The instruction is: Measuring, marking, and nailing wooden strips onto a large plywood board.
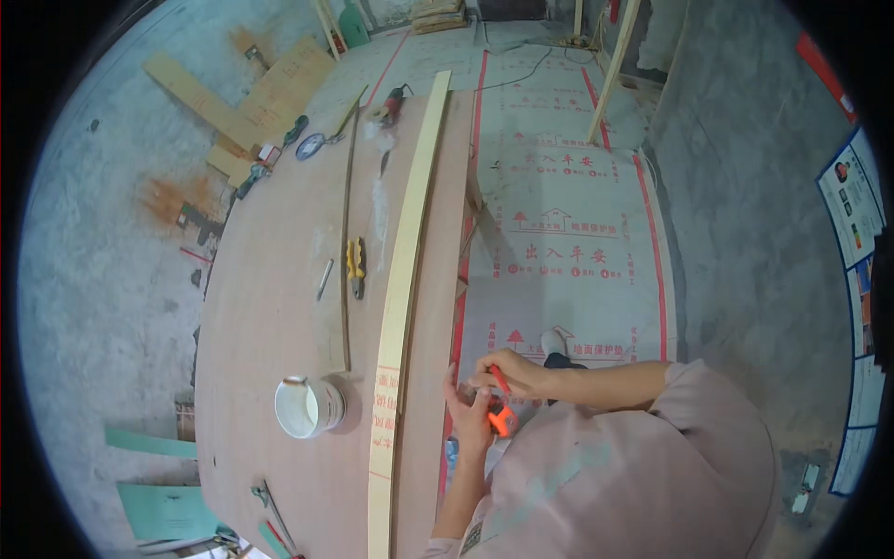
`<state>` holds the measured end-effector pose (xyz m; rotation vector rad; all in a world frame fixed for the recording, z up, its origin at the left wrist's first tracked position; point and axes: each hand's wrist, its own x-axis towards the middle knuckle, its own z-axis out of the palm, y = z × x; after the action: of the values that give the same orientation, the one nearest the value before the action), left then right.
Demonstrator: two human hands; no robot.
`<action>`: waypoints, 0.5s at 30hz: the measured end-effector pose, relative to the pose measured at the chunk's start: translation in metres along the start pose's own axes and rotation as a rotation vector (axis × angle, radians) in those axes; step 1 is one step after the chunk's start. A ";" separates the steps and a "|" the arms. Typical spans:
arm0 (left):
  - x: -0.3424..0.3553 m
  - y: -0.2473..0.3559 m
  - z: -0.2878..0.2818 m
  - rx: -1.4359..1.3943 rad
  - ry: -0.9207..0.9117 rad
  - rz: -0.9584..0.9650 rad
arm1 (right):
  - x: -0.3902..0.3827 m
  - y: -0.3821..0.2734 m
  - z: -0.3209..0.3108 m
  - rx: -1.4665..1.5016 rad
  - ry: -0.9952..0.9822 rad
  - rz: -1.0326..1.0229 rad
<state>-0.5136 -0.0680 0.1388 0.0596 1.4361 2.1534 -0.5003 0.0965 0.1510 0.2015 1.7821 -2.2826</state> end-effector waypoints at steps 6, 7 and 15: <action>0.124 -0.053 0.110 0.423 0.175 0.059 | 0.002 0.016 -0.116 0.494 0.264 0.014; 0.143 -0.063 0.131 0.431 0.182 0.057 | 0.008 0.024 -0.141 0.809 0.264 0.193; 0.355 -0.040 0.146 1.234 0.109 0.306 | -0.019 0.079 -0.384 0.301 0.405 0.226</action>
<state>-0.7509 0.2295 0.0759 0.6352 2.7168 1.1339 -0.4757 0.4521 -0.0128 0.9268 1.4638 -2.4524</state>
